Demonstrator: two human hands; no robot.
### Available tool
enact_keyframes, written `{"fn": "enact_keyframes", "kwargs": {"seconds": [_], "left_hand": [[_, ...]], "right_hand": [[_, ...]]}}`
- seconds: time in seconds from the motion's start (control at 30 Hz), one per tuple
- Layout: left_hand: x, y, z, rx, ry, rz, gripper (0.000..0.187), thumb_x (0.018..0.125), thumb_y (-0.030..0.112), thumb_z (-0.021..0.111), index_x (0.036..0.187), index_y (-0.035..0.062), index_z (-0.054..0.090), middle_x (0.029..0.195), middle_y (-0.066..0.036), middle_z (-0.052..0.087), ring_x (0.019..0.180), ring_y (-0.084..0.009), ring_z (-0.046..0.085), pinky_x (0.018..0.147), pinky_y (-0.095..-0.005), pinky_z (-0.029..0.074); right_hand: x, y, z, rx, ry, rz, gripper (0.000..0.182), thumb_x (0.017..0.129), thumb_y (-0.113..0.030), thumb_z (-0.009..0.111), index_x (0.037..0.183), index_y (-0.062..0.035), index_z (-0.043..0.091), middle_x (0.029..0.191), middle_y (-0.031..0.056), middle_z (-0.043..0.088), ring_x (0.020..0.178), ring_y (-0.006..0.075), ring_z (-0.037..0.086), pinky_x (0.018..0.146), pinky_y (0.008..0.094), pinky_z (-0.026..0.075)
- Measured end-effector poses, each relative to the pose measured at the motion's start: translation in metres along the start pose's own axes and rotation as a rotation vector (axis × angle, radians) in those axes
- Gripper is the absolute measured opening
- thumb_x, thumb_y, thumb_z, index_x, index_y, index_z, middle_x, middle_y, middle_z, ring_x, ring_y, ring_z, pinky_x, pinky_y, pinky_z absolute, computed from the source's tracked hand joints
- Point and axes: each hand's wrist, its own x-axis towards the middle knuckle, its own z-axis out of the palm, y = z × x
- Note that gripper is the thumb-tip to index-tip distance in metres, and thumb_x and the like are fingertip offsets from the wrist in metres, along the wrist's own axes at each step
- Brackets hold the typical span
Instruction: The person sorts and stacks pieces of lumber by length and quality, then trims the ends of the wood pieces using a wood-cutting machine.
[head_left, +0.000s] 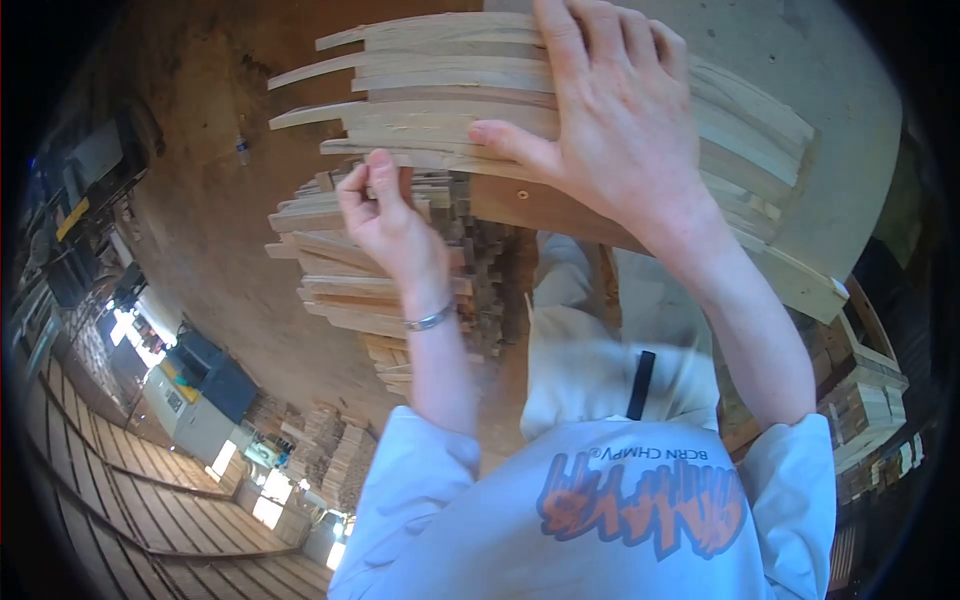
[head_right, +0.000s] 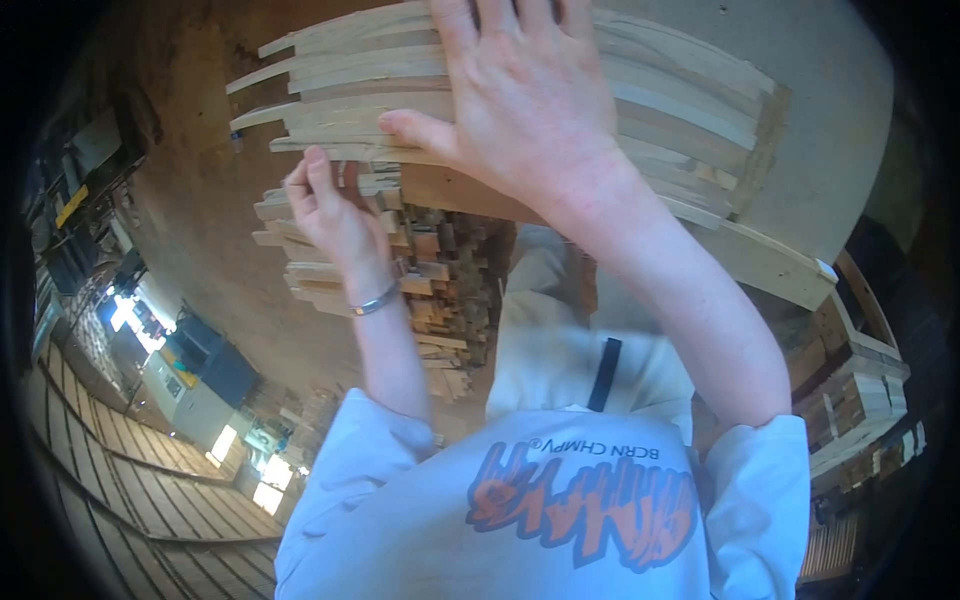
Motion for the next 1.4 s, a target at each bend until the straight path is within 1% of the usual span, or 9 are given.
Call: {"fn": "enact_keyframes", "kwargs": {"seconds": [0.1,0.2,0.4,0.57,0.67,0.77,1.1,1.3,1.4], "left_hand": [[0.019,0.004,-0.016,0.063,-0.183,-0.035,0.025,0.098,0.015,0.065,0.118,0.0058,0.054,0.114,-0.004,0.061,0.107,-0.0162,0.058,0.096,-0.0375,0.050],[0.038,0.005,-0.015,0.116,-0.079,0.153,0.034,0.097,0.013,0.065,0.126,0.0036,0.051,0.121,-0.007,0.060,0.113,-0.0187,0.057,0.100,-0.0394,0.047],[0.041,0.005,-0.013,0.102,-0.207,0.072,0.042,0.097,0.014,0.066,0.132,0.0046,0.046,0.127,-0.009,0.057,0.115,-0.0197,0.057,0.098,-0.0392,0.049],[0.046,0.008,-0.022,0.380,-0.202,0.155,0.035,0.096,0.020,0.070,0.125,0.0080,0.055,0.121,-0.005,0.059,0.107,-0.0135,0.057,0.087,-0.0297,0.048],[0.051,0.028,-0.018,0.835,-0.224,0.663,0.032,0.087,0.021,0.080,0.111,0.0057,0.064,0.111,-0.006,0.062,0.104,-0.0152,0.055,0.085,-0.0309,0.044],[0.050,0.025,-0.014,0.684,-0.162,0.530,0.027,0.084,0.027,0.083,0.096,0.0066,0.071,0.111,-0.008,0.063,0.105,-0.0188,0.056,0.086,-0.0334,0.042],[0.043,0.035,-0.005,0.989,-0.056,0.686,0.023,0.084,0.023,0.083,0.094,0.0040,0.074,0.123,-0.009,0.058,0.103,-0.0208,0.061,0.086,-0.0338,0.051],[0.044,0.022,0.002,0.705,-0.033,0.569,0.022,0.086,0.022,0.081,0.084,0.0028,0.070,0.109,-0.009,0.062,0.106,-0.0216,0.058,0.096,-0.0362,0.045],[0.049,0.023,-0.005,0.814,-0.097,0.608,0.020,0.090,0.018,0.077,0.093,-0.0007,0.070,0.114,-0.009,0.062,0.095,-0.0133,0.061,0.081,-0.0273,0.050]], "right_hand": [[-0.002,0.004,0.003,-0.042,-0.027,-0.013,0.099,0.083,-0.067,0.064,0.141,0.0092,0.038,0.120,0.0168,0.045,0.115,0.0299,0.042,0.108,0.0465,0.028],[-0.003,0.007,0.002,-0.043,-0.018,-0.016,0.104,0.082,-0.070,0.064,0.142,0.0100,0.036,0.120,0.0171,0.044,0.115,0.0305,0.042,0.108,0.0468,0.029],[-0.004,0.008,0.005,0.009,-0.002,-0.005,0.107,0.079,-0.072,0.064,0.142,0.0100,0.037,0.121,0.0176,0.044,0.116,0.0311,0.042,0.109,0.0476,0.029],[-0.003,0.008,0.001,0.002,-0.036,-0.008,0.106,0.081,-0.072,0.062,0.142,0.0096,0.036,0.123,0.0174,0.044,0.118,0.0315,0.042,0.110,0.0478,0.029],[-0.001,0.005,-0.008,0.045,-0.072,-0.015,0.106,0.084,-0.075,0.058,0.143,0.0094,0.035,0.125,0.0165,0.044,0.119,0.0323,0.042,0.111,0.0486,0.028],[-0.006,0.000,0.006,0.064,0.115,0.011,0.110,0.065,-0.071,0.076,0.145,-0.0034,0.042,0.129,0.0137,0.050,0.123,0.0313,0.047,0.108,0.0462,0.032],[-0.010,0.008,0.011,0.127,0.147,0.011,0.103,0.065,-0.066,0.079,0.137,-0.0005,0.047,0.116,0.0111,0.054,0.114,0.0271,0.050,0.108,0.0425,0.033],[-0.011,0.007,0.010,0.140,0.127,0.026,0.105,0.066,-0.066,0.078,0.141,-0.0002,0.044,0.121,0.0120,0.052,0.117,0.0271,0.049,0.109,0.0424,0.033],[-0.009,0.007,0.007,0.154,0.081,0.038,0.107,0.068,-0.066,0.077,0.145,-0.0009,0.039,0.128,0.0134,0.050,0.122,0.0286,0.046,0.112,0.0458,0.030]]}}
